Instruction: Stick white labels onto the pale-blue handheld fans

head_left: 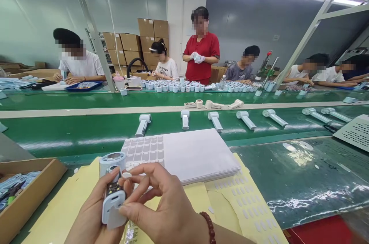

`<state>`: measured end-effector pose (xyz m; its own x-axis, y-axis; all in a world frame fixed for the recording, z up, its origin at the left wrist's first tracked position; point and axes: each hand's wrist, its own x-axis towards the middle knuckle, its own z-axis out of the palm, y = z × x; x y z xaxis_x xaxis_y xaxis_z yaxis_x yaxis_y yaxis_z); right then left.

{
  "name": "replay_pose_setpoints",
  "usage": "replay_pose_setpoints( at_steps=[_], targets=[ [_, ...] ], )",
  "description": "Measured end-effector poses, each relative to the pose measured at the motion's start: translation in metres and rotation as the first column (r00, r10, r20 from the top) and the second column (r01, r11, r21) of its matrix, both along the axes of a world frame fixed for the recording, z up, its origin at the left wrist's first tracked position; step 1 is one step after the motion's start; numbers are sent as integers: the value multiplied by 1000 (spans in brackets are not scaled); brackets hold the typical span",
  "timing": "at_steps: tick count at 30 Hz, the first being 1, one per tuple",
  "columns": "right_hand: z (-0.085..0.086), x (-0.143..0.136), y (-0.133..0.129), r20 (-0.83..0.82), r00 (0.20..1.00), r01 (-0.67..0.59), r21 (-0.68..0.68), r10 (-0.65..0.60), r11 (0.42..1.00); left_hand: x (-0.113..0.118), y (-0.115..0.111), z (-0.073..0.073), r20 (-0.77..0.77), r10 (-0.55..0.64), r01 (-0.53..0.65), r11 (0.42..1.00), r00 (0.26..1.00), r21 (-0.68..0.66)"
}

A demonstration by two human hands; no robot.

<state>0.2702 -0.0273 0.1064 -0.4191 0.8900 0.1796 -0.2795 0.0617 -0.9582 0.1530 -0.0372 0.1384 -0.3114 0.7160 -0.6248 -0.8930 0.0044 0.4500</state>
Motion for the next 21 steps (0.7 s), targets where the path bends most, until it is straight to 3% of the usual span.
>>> replay_pose_setpoints(
  at_steps=[21],
  targets=[
    [2, -5, 2, 51, 998, 25, 5, -25, 1000, 3, 1, -6, -68, 3, 0, 999, 998, 47]
  ],
)
